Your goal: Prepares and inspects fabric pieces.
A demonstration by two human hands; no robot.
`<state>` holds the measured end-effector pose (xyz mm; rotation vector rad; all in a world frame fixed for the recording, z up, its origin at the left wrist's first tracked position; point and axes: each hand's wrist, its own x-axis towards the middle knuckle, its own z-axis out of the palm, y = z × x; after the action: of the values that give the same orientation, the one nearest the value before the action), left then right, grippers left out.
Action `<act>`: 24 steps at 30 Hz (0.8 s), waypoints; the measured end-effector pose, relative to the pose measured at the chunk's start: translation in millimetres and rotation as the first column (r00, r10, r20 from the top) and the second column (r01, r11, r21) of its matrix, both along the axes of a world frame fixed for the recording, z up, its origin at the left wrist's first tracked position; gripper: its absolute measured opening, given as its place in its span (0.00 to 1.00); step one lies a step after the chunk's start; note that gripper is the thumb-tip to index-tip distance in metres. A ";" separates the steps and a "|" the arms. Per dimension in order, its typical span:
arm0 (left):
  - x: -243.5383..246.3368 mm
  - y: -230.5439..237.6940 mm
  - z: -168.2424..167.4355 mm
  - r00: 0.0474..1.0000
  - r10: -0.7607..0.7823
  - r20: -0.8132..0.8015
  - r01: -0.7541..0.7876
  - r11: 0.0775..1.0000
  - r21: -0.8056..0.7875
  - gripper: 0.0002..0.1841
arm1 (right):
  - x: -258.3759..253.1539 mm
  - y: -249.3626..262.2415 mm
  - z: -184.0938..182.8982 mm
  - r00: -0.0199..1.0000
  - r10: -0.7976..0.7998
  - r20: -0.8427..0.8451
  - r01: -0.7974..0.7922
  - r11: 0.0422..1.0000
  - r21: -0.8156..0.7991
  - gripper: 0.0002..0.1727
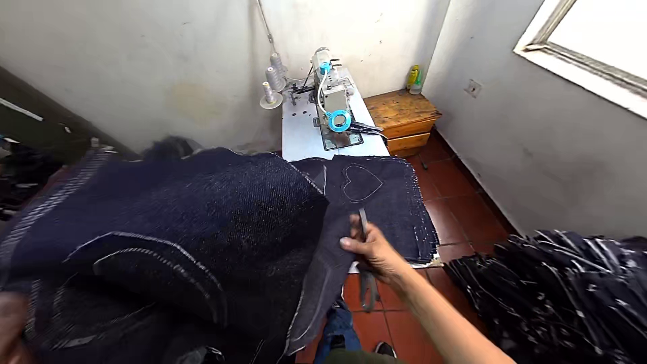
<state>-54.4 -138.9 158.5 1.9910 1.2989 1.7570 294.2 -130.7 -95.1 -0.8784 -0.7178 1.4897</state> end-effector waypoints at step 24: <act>121.9 205.4 -281.9 0.746 -0.172 -0.643 -0.312 0.762 -0.567 0.31 | 171.8 138.5 -100.0 0.220 0.216 0.951 0.646 0.698 -0.308 0.50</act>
<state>67.5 66.4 -123.4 2.1573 1.8663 0.3808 466.0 7.8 -195.1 -2.5558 -0.8052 0.6601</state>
